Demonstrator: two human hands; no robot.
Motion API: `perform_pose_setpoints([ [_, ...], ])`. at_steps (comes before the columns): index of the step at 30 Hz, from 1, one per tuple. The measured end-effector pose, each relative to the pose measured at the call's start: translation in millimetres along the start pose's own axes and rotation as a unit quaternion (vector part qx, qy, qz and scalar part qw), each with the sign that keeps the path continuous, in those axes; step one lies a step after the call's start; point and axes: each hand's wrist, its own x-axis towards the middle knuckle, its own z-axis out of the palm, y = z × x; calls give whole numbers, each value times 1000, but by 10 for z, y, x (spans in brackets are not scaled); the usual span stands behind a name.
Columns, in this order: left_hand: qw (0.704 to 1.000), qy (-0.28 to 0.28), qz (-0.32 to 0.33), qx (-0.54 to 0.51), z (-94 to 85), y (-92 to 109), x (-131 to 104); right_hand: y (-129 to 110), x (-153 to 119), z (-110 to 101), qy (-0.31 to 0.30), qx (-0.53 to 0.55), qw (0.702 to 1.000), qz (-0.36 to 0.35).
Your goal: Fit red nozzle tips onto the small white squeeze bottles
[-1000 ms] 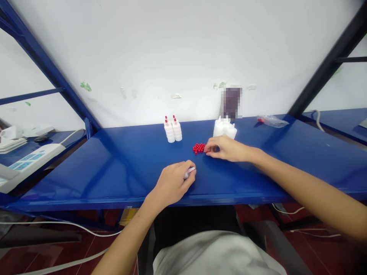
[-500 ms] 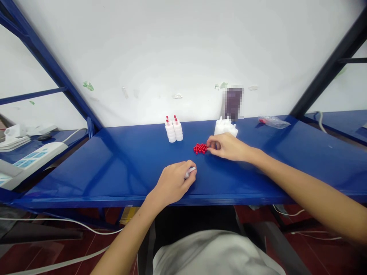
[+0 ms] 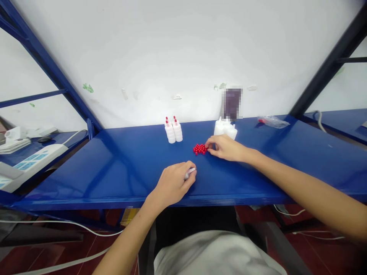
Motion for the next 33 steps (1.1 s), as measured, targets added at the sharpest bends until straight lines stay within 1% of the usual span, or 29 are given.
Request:
perform_pose_setpoints([
  [6,1000,-1,-2,-3,0,3,7,32,3,17,-2,1,1000,-13],
  [12,1000,-2,-3,-3,-7,12,3,-21,-21,-66,-29,-13,999,-14],
  [19,1000,-3,-6,-1,-3,15,2,-46,-27,-127,-58,-17,998,13],
  [26,1000,-5,-7,0,-7,19,4,-11,-33,-70,-39,-39,998,-30],
  [33,1000,-4,-6,-1,-9,17,11,-16,-45,-72,-45,-41,998,-27],
])
